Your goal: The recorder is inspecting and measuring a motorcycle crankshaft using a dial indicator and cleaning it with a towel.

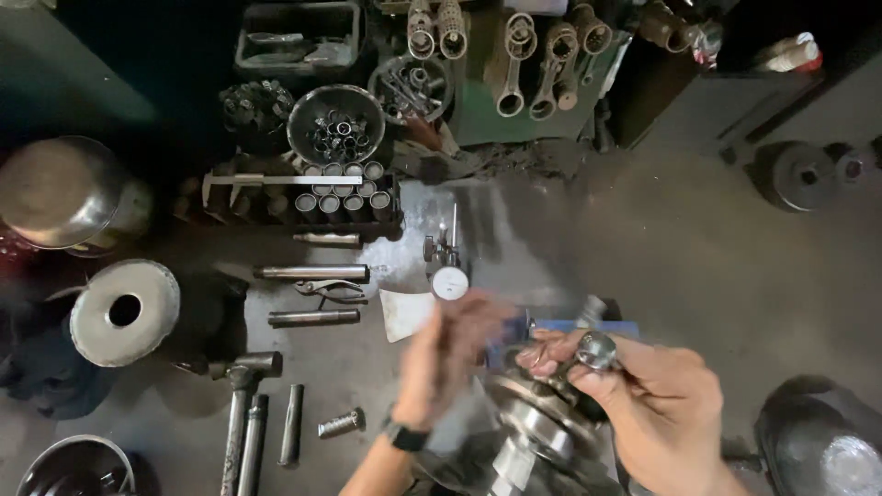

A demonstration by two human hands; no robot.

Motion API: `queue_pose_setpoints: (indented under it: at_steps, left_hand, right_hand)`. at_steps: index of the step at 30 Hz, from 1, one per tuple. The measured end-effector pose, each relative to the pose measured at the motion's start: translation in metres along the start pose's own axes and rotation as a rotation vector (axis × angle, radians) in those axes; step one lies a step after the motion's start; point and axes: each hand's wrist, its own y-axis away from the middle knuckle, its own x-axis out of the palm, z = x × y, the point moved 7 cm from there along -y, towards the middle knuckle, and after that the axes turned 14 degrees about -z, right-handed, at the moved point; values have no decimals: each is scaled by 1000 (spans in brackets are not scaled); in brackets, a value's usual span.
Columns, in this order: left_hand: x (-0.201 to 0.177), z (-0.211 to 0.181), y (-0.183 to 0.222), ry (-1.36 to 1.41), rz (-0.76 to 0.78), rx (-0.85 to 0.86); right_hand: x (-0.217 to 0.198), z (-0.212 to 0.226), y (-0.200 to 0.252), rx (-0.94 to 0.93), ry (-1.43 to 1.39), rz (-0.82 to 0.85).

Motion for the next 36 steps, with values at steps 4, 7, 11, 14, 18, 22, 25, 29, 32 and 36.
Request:
queue_pose_setpoints:
  at_steps: [4,7,11,14,18,22,25,29,32,36]
  left_hand:
    - [56,47,54,317,289,-642]
    - [64,30,67,582,274,-613]
    - [50,29,62,636,158,-482]
    - [32,29,49,592,58,-252]
    - [21,14,44,370,92,189]
    - [-16,33,27,-12,52,343]
    - [-56,86,2,-161,-28,278]
    - [-64,104,-10,-185,-64,216]
    - [-63,115,-15,-126,-61,129]
    - [-66,132,-22,-91,-74,63]
  right_hand:
    - [-1,16,-9,79,-59,154]
    - [-2,3,-18,194,-203,131]
    - [-52,-49,-14,220,496,-15]
    - [-53,-129,34,651,528,466]
    - [-33,-152,44,710,378,566]
    - [-22,-125,0,1,490,545]
    - [-31,-150,-7,575,990,597]
    - [-23,-178,-16,345,704,460]
    - [-20,-194,-18,367,758,453]
    - [-22,-208,-19,444,777,411]
